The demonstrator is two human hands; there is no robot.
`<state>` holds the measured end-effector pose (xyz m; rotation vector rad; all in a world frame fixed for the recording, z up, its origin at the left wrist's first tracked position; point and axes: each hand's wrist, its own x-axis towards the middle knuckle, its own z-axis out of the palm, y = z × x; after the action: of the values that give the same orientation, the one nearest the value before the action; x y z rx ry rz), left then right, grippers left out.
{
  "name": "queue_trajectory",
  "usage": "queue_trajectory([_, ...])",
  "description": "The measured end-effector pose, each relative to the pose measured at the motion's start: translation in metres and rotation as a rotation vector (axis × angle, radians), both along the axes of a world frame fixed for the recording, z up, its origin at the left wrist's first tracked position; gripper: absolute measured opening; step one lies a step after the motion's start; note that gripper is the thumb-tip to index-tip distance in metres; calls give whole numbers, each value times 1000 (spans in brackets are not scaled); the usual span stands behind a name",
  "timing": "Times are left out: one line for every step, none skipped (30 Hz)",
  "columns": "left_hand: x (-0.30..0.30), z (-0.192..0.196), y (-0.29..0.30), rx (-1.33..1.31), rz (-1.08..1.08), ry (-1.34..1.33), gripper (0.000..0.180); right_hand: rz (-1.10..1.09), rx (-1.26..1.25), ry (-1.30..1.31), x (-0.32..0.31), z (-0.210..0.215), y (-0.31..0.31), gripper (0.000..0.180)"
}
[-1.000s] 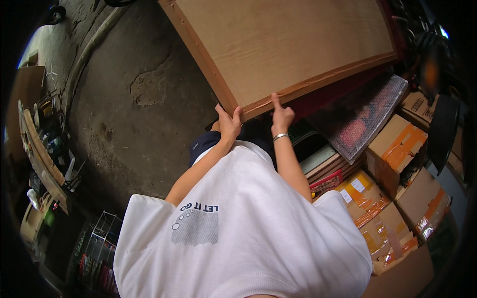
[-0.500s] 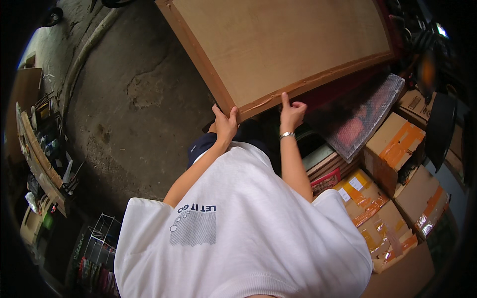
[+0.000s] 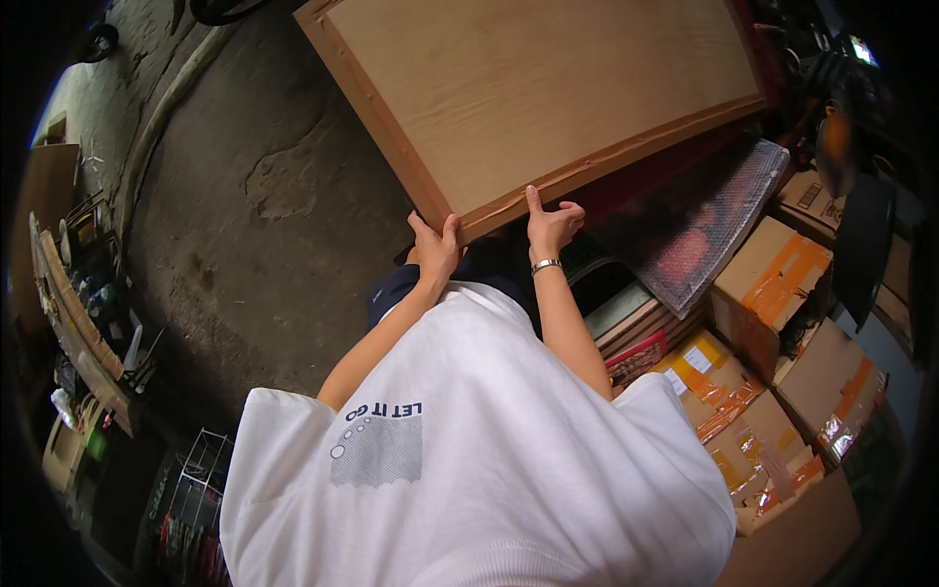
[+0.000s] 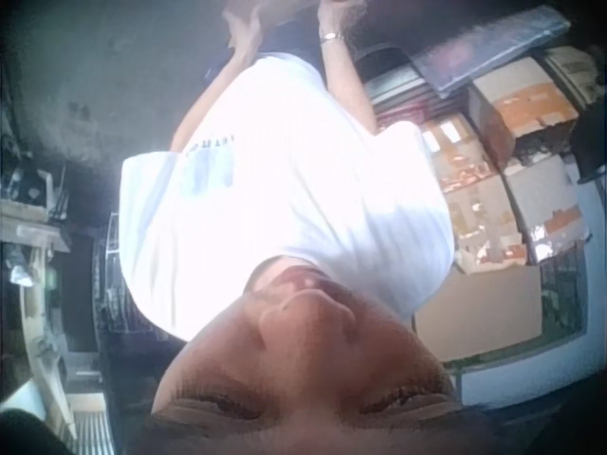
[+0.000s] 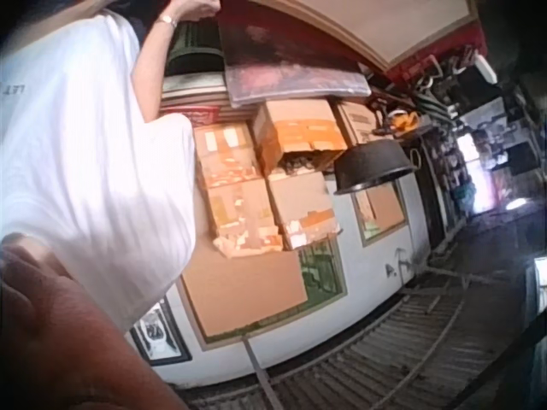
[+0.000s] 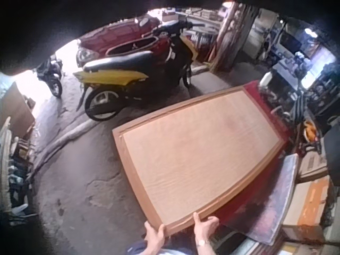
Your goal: The person aligns a wooden frame onto a plywood sheet, measures and marks the plywood with a tape measure and marker, then uses a power drill to drive screws into the marked locations to secure the frame.
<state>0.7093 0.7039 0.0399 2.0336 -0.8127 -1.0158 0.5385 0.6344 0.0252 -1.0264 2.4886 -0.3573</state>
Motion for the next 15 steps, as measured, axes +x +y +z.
queue_trajectory([3,-8,4,-14,-21,-53,61,12,-21,32,-2,12,-9,80])
queue_trajectory([5,-15,7,-27,-41,-107,61,9,-62,44,-12,11,-18,82])
queue_trajectory([5,-15,6,-30,-33,-80,61,-90,-82,43,-26,9,-30,82])
queue_trajectory([3,-12,5,-32,-26,-55,61,-190,-101,40,-41,7,-45,81])
queue_trajectory([2,-10,4,-32,-21,-30,61,-205,-126,63,-57,7,-60,80])
queue_trajectory([3,-4,1,-6,-16,13,61,-222,-149,90,-70,6,-72,79])
queue_trajectory([3,3,-4,19,-6,58,61,-230,-180,78,-79,5,-82,79])
queue_trajectory([3,11,-8,43,3,104,61,-240,-211,67,-84,3,-86,78])
queue_trajectory([2,18,-10,77,12,108,61,-198,-188,133,-81,3,-86,75])
queue_trajectory([1,25,-13,107,21,113,61,-177,-199,136,-77,-5,-80,77])
queue_trajectory([0,23,-14,105,20,107,63,-138,-183,131,-71,-13,-68,78])
queue_trajectory([1,21,-14,103,32,96,64,-88,-165,120,-50,-10,-54,79])
queue_trajectory([1,9,-8,71,35,75,67,-4,-140,123,-27,-4,-38,80])
queue_trajectory([0,2,-6,40,25,59,69,68,-112,133,-8,3,-20,80])
queue_trajectory([-2,5,-9,76,31,62,73,113,-75,109,8,7,-6,81])
